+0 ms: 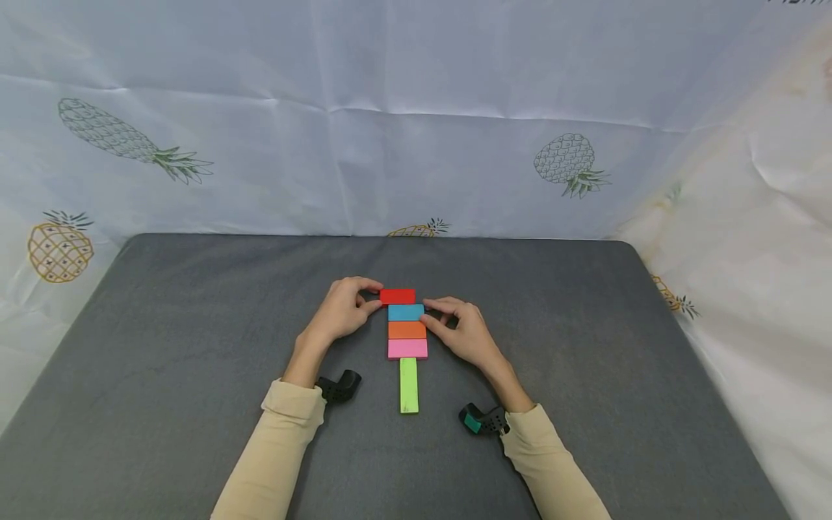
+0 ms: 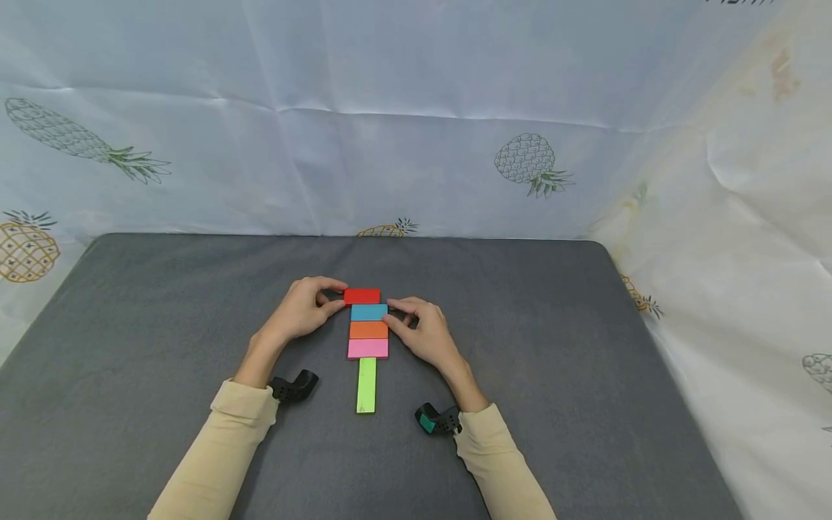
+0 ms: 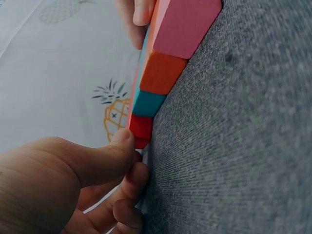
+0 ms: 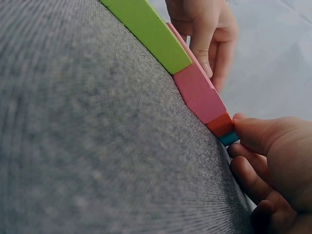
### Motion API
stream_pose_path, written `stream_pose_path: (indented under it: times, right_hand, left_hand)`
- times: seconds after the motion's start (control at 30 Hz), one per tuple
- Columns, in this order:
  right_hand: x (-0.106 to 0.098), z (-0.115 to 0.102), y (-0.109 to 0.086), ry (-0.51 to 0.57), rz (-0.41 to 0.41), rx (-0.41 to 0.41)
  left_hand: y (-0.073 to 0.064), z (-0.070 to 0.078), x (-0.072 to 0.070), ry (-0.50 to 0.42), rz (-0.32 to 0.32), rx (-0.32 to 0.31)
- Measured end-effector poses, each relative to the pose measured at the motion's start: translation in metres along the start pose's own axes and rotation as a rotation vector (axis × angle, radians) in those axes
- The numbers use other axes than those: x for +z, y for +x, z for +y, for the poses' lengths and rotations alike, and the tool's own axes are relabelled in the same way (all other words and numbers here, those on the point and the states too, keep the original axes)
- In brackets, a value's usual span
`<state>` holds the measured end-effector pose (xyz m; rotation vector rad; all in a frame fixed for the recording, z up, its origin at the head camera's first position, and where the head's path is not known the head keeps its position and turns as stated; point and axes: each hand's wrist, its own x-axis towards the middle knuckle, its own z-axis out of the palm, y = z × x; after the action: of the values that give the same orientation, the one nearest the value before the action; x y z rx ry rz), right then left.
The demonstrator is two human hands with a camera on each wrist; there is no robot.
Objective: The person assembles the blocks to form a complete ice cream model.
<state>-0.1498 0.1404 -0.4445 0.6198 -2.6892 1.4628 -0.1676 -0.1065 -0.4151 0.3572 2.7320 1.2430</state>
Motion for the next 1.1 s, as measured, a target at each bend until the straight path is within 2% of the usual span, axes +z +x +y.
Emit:
stream_pose_path:
  times: [0.37,0.87,1.1]
  right_hand:
    - [0.0011,0.0008,0.0000,-0.009,0.001,0.001]
    - [0.0012,0.0048,-0.0007,-0.001,0.007,-0.002]
    - [0.0012,0.0041,-0.0006,0.001,0.008,-0.017]
  left_hand:
    - [0.0004,0.0027,0.0047,0.001,0.004,-0.014]
    - [0.0010,0.0021,0.0054,-0.047,0.014,0.017]
    - [0.0020,0.0036,0.0060,-0.051,0.006,0.007]
